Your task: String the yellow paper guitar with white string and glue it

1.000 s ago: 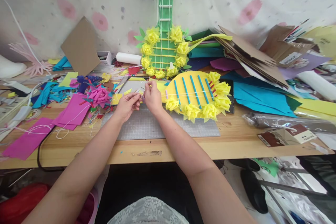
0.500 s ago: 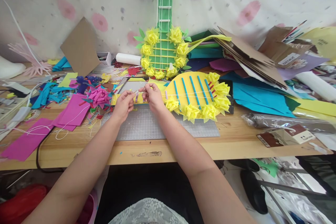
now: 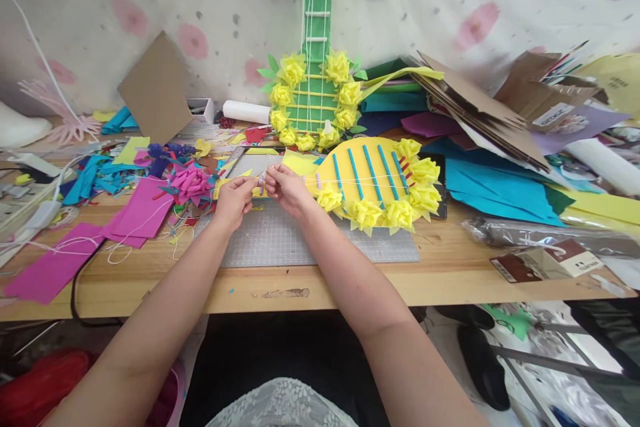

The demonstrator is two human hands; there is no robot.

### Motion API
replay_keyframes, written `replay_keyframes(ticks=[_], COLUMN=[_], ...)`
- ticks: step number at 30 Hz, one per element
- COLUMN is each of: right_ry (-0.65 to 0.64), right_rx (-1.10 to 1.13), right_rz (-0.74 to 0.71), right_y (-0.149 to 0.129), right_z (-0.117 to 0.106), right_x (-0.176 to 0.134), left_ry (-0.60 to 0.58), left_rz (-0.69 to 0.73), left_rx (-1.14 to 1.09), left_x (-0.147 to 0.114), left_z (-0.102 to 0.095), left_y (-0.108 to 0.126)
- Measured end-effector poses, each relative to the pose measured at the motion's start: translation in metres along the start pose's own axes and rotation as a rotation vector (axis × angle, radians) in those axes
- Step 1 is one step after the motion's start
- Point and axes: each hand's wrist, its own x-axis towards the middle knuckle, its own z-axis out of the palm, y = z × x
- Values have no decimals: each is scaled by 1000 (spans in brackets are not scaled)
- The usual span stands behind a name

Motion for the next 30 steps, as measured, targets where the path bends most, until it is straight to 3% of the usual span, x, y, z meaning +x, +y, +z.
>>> replay_keyframes(ticks=[10, 19, 30], right_ry=[-17, 12, -1], right_rx=[63, -48, -380], right_rz=[24, -120, -348], right_y=[8, 0, -1], right_z=[-2, -8, -10], right_x=[4, 5, 14], left_ry=[-15, -10, -28], left_rz=[74, 110, -40], left_rx=[24, 188, -287], left_x=[10, 10, 5], left_z=[-4, -4, 17], left_y=[-11, -10, 8])
